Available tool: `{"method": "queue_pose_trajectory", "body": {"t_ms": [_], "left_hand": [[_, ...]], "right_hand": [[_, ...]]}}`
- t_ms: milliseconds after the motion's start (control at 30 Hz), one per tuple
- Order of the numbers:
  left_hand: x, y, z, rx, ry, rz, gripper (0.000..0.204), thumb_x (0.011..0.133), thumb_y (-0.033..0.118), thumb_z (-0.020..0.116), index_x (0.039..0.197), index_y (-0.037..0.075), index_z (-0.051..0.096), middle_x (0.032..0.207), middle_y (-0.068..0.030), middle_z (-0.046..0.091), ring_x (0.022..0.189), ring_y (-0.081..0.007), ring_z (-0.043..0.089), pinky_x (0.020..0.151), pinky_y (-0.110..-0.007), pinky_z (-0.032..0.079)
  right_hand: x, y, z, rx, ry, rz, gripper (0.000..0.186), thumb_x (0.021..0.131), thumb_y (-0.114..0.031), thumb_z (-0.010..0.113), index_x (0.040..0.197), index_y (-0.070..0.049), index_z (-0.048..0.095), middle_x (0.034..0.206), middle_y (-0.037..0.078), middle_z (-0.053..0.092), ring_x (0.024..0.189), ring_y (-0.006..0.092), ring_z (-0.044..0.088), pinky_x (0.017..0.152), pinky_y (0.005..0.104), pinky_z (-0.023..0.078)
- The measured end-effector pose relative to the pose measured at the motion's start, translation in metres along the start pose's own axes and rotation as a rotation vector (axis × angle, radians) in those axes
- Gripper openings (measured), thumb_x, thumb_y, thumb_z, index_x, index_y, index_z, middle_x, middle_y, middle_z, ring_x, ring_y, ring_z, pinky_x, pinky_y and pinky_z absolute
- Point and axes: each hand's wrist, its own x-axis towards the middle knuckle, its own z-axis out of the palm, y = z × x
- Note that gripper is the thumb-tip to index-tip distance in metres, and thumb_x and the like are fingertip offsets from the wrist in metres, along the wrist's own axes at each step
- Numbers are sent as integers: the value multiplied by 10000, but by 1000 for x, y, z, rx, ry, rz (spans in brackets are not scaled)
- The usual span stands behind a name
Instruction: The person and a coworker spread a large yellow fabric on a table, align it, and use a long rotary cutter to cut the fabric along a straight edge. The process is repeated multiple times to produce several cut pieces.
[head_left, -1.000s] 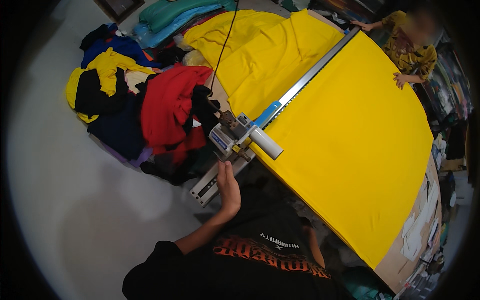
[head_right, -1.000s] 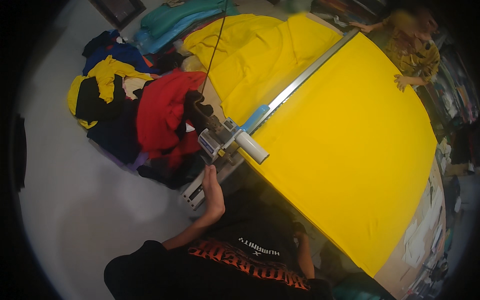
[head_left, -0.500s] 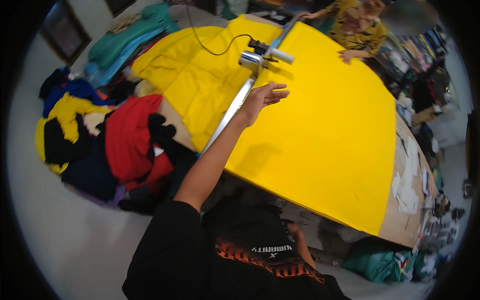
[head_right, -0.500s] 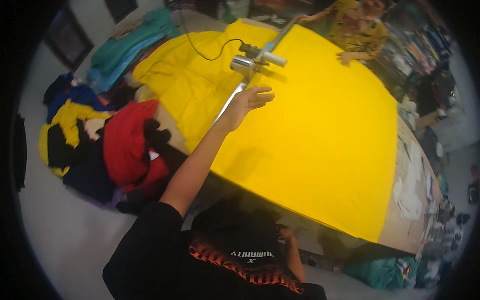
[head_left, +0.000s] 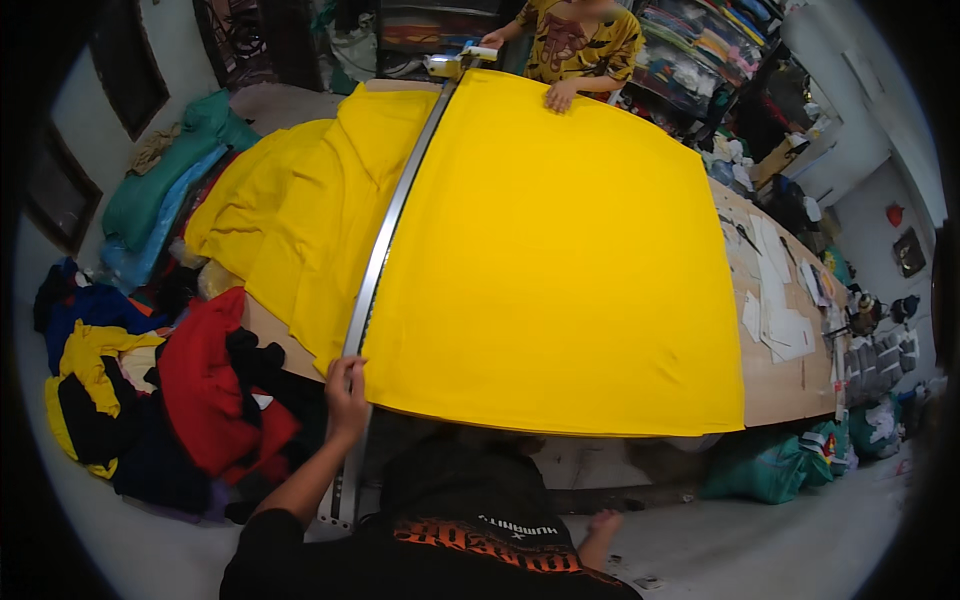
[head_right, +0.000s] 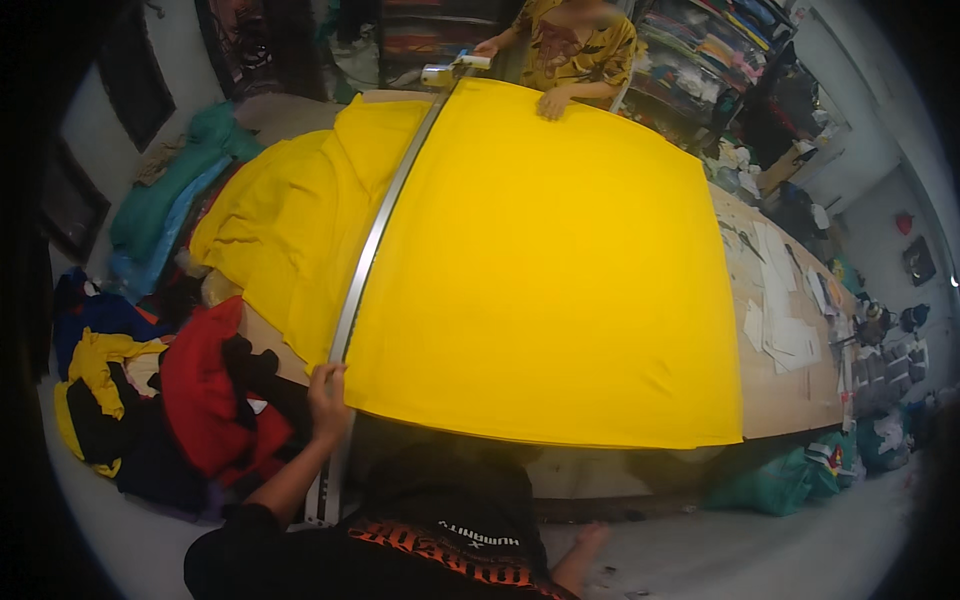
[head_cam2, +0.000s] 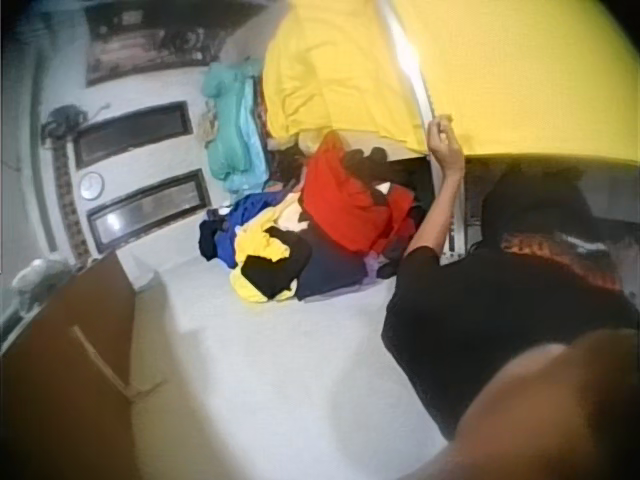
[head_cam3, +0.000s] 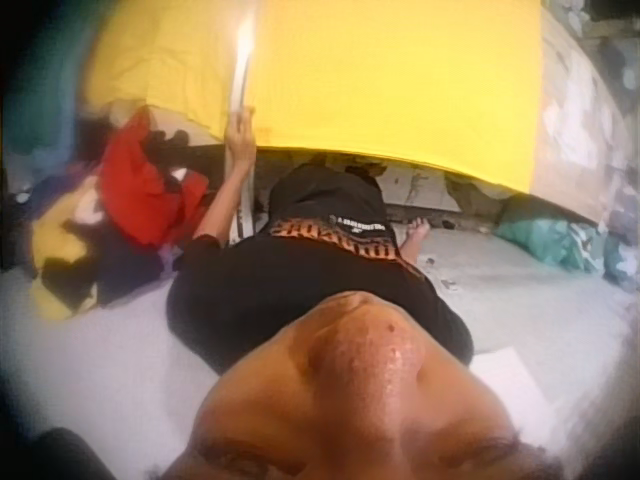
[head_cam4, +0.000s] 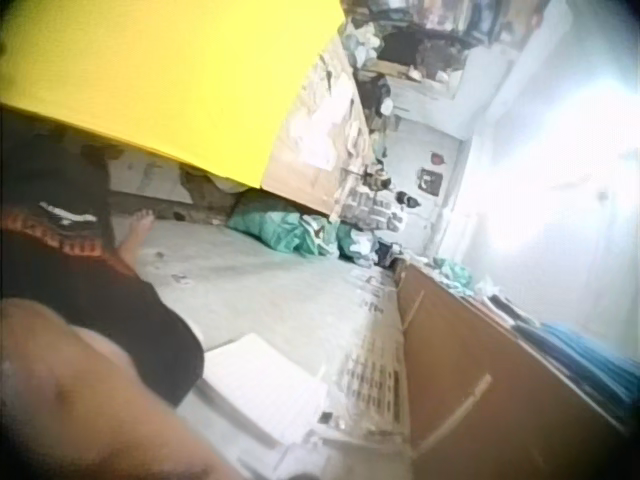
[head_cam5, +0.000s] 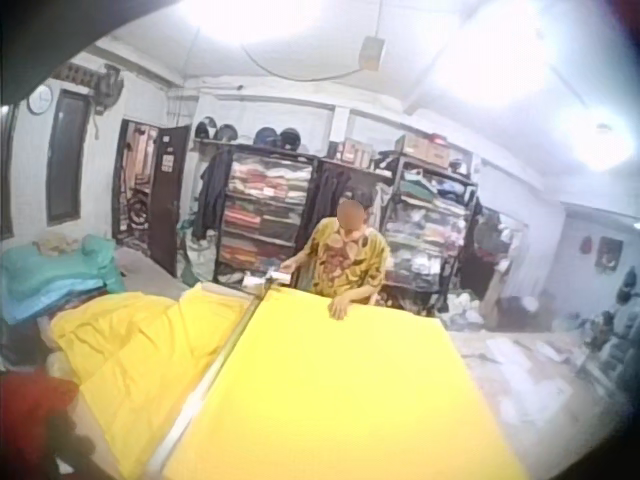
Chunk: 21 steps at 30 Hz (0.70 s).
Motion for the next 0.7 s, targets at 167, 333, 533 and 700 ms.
{"method": "queue_pose_trajectory", "body": {"t_ms": [167,333,533,700], "left_hand": [[-101,-52,-87,295,1,-245,346,1012,238,556,1286,30,514,1189,-186,550,1068,-292,553,931,-402,439],[-164,-76,-124,198,-185,-483,382,1064,366,451,1123,18,596,861,-126,628,833,-228,645,790,-342,491],[-146,-109,-105,173,-128,-784,546,1052,457,434,871,-21,627,788,-196,638,742,-282,621,703,-406,465],[-132,-93,-98,347,-123,-796,718,1028,577,377,762,-43,621,674,-206,604,663,-338,610,686,-465,457]], "right_hand": [[-50,-136,77,-42,206,-813,486,1020,-300,438,1308,65,577,1337,228,591,1196,331,580,1050,409,442],[-151,-183,232,191,-452,-858,477,1064,-318,367,1355,14,545,1397,171,536,1321,287,475,1118,394,367],[-325,-13,391,-507,-876,-1654,410,990,-255,541,1342,-44,553,1402,212,479,1348,404,384,1156,543,245],[-455,140,352,-1125,-1202,-1929,651,974,-335,536,1518,-12,384,1614,279,242,1518,459,143,1207,642,66]]}}
